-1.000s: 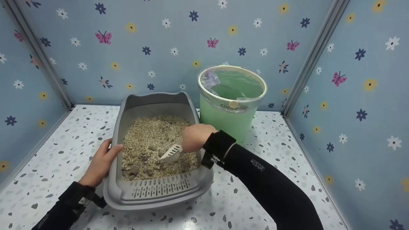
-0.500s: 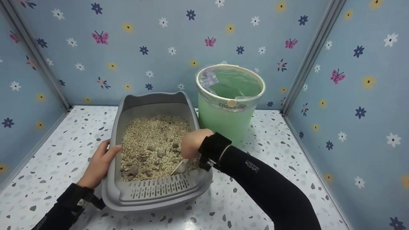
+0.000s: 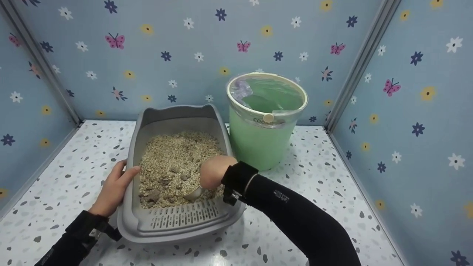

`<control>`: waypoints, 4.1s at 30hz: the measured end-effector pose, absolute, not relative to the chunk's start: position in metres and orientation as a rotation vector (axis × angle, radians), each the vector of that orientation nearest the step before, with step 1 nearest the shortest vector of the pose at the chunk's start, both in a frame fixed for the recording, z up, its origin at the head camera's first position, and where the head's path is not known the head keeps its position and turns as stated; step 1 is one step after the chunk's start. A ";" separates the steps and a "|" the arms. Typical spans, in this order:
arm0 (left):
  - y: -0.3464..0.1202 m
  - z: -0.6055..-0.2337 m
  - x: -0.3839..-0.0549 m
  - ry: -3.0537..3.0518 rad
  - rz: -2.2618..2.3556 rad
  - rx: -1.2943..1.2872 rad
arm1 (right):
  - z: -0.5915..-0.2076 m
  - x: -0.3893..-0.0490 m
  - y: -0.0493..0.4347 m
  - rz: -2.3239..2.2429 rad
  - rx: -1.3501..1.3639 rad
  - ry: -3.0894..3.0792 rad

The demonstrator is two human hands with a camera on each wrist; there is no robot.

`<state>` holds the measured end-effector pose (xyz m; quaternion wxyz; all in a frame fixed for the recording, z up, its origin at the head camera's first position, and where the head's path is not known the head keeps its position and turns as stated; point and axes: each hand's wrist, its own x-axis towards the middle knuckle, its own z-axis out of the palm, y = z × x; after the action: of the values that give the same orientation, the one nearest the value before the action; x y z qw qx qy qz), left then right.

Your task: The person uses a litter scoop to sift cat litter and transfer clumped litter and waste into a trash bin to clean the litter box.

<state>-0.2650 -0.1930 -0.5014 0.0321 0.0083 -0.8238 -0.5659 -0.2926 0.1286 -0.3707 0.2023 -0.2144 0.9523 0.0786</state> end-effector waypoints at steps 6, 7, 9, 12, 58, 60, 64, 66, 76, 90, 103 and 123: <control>-0.193 -0.500 -0.266 -2.541 -1.719 0.038 | -0.381 -0.297 0.119 0.142 -0.630 2.668; -0.193 -0.499 -0.266 -2.542 -1.720 0.040 | -0.384 -0.298 0.117 0.126 -0.637 2.668; -0.193 -0.500 -0.267 -2.539 -1.724 0.042 | -0.390 -0.300 0.112 0.092 -0.640 2.668; -0.193 -0.501 -0.267 -2.541 -1.739 0.042 | -0.399 -0.304 0.105 0.059 -0.645 2.684; -0.194 -0.502 -0.267 -2.524 -1.765 0.019 | -0.474 -0.365 0.069 -0.002 -0.869 2.844; -0.193 -0.502 -0.266 -2.524 -1.768 0.010 | -0.475 -0.366 0.069 0.032 -0.870 2.861; -0.193 -0.502 -0.267 -2.528 -1.768 0.013 | -0.475 -0.366 0.070 0.044 -0.870 2.877; -0.194 -0.502 -0.267 -2.532 -1.766 0.020 | -0.475 -0.365 0.071 0.009 -0.861 2.871; -0.193 -0.502 -0.268 -2.546 -1.768 0.036 | -0.479 -0.363 0.071 -0.072 -0.869 2.867; -0.194 -0.503 -0.267 -2.516 -1.798 -0.003 | -0.476 -0.358 0.071 -0.236 -0.923 2.806; -0.193 -0.502 -0.269 -2.528 -1.758 0.022 | -0.473 -0.360 0.072 -0.386 -0.843 2.764; -0.193 -0.502 -0.269 -2.550 -1.731 0.006 | -0.458 -0.368 0.077 -0.515 -0.785 2.714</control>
<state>-0.2693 -0.1928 -0.5022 0.0298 0.0019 -0.8271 -0.5613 -0.3676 0.0774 -0.4583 0.1347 -0.2708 0.9365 -0.1775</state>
